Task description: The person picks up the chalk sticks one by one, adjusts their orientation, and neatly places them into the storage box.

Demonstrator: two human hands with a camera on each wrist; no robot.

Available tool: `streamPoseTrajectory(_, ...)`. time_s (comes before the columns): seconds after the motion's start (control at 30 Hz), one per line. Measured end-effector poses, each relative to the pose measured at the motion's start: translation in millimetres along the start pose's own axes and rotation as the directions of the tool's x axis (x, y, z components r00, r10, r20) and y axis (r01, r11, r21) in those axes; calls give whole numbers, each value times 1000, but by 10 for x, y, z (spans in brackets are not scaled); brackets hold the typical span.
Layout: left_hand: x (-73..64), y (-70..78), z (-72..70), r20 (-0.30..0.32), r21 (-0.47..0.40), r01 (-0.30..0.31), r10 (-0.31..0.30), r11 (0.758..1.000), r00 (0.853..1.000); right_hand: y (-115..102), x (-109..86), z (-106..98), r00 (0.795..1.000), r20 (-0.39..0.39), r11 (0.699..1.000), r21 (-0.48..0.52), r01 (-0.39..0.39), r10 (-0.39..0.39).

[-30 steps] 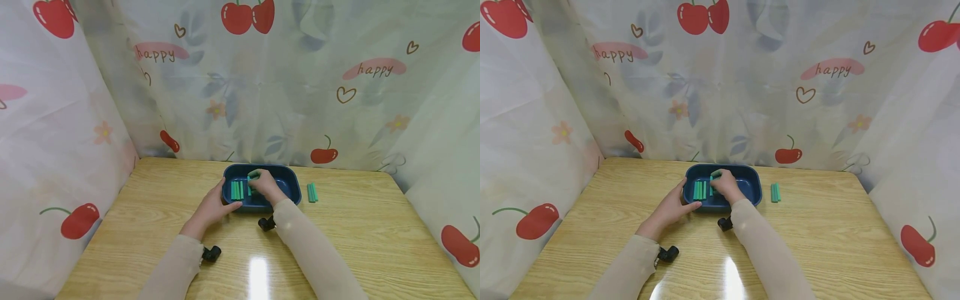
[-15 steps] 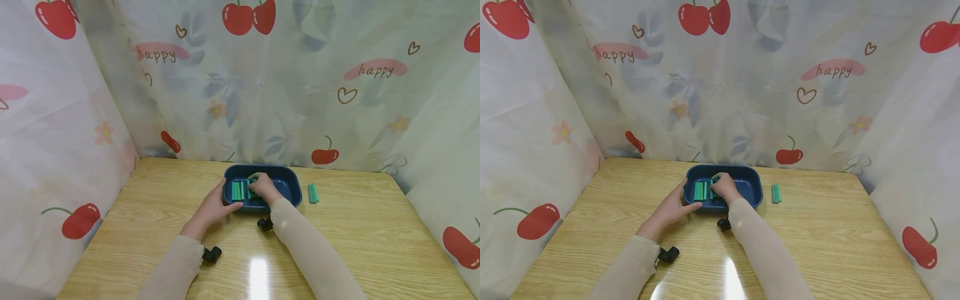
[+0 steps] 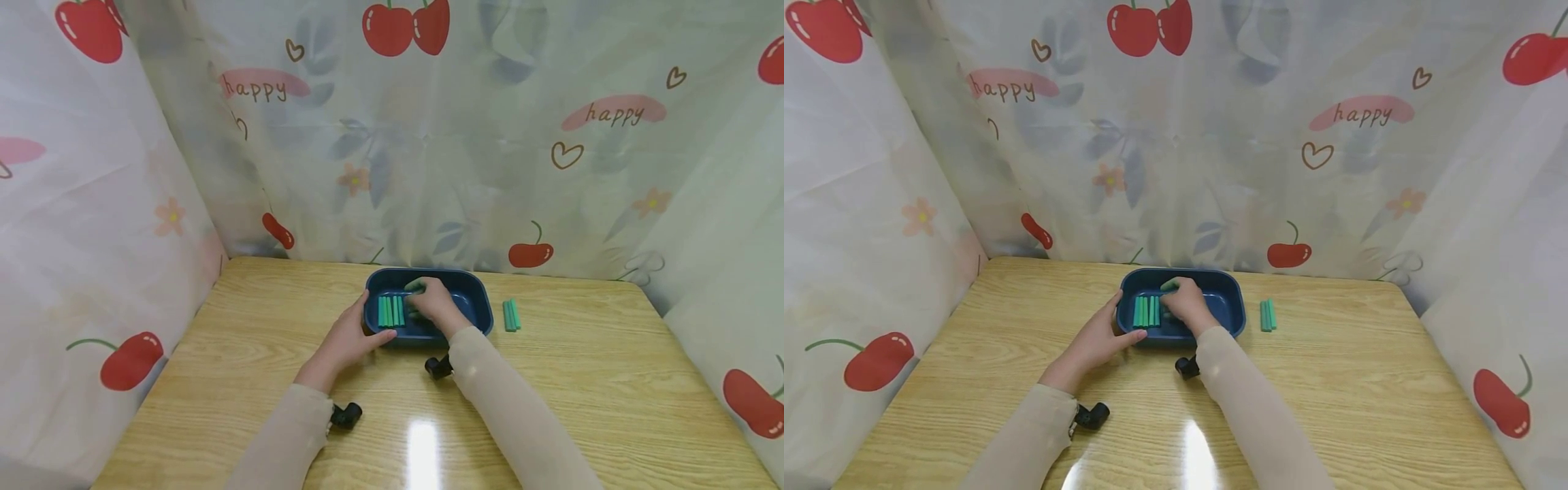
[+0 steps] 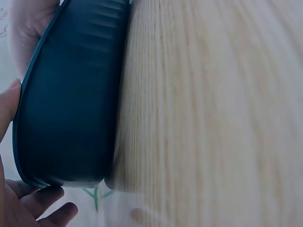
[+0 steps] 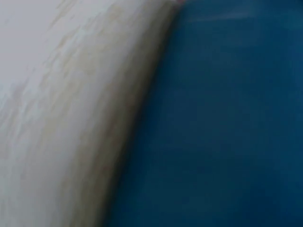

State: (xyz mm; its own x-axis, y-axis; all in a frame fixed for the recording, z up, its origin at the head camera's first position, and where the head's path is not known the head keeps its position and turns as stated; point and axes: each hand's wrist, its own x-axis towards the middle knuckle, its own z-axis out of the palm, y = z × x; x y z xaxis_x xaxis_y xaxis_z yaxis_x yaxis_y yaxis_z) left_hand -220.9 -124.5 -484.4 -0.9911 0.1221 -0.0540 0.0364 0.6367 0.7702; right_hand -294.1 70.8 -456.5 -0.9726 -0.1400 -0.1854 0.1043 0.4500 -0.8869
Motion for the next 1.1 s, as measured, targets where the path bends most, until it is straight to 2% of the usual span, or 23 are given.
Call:
streamPoseTrajectory(0.3, -1, 9, -7, -4, 3, -9, 9, 1000, 1000, -111, -210, -211, 996, 73, 995, -90, 53, -47)
streamPoseTrajectory(0.53, -4, 12, -5, -4, 3, -7, 7, 1000, 1000, -203, -397, -414, 991, 108, 976, -196, 96, -76)
streamPoseTrajectory(1.1, 6, 10, 4, -13, 13, 3, -3, 1000, 1000, -122, -661, -816, 989, 85, 949, -283, 141, -122)
